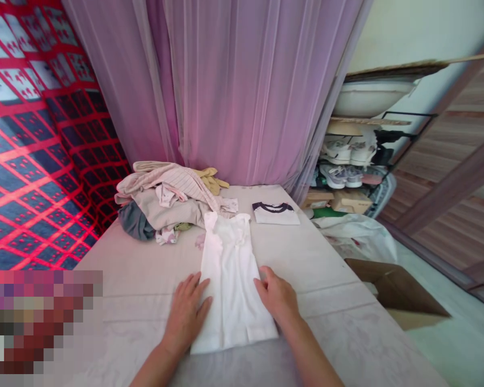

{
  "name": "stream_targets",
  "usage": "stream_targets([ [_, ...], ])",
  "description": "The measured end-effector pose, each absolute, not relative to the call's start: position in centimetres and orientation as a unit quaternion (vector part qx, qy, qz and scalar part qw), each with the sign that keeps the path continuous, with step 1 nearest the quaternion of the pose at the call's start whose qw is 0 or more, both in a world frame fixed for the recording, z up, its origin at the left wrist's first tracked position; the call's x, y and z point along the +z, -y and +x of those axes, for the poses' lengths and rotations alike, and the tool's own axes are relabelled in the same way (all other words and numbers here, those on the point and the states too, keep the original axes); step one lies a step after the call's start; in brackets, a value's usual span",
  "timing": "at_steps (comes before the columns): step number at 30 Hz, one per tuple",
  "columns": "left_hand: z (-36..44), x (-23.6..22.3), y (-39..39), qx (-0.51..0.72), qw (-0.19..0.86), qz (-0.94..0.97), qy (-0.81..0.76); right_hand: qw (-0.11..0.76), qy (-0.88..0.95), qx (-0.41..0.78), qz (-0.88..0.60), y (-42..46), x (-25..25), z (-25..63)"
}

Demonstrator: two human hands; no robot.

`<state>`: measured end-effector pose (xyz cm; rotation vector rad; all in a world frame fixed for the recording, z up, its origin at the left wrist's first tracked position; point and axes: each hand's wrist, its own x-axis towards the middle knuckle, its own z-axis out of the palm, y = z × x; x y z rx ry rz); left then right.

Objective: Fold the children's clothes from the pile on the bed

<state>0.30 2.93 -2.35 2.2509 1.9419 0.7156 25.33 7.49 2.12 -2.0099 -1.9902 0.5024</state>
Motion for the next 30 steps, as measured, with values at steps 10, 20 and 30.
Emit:
stream_targets([
  [10,0.5,0.4,1.6,0.295,0.119,0.732,-0.602,0.247,0.692,0.386,-0.558,-1.9,1.5,28.6],
  [20,-0.6,2.5,5.1,0.190,0.170,0.790,-0.557,0.345,0.662,0.458,-0.483,-0.8,-0.2,29.8],
  [30,2.9,4.7,5.1,0.019,0.025,0.818,-0.574,0.441,0.715,0.213,-0.498,-0.5,0.2,28.0],
])
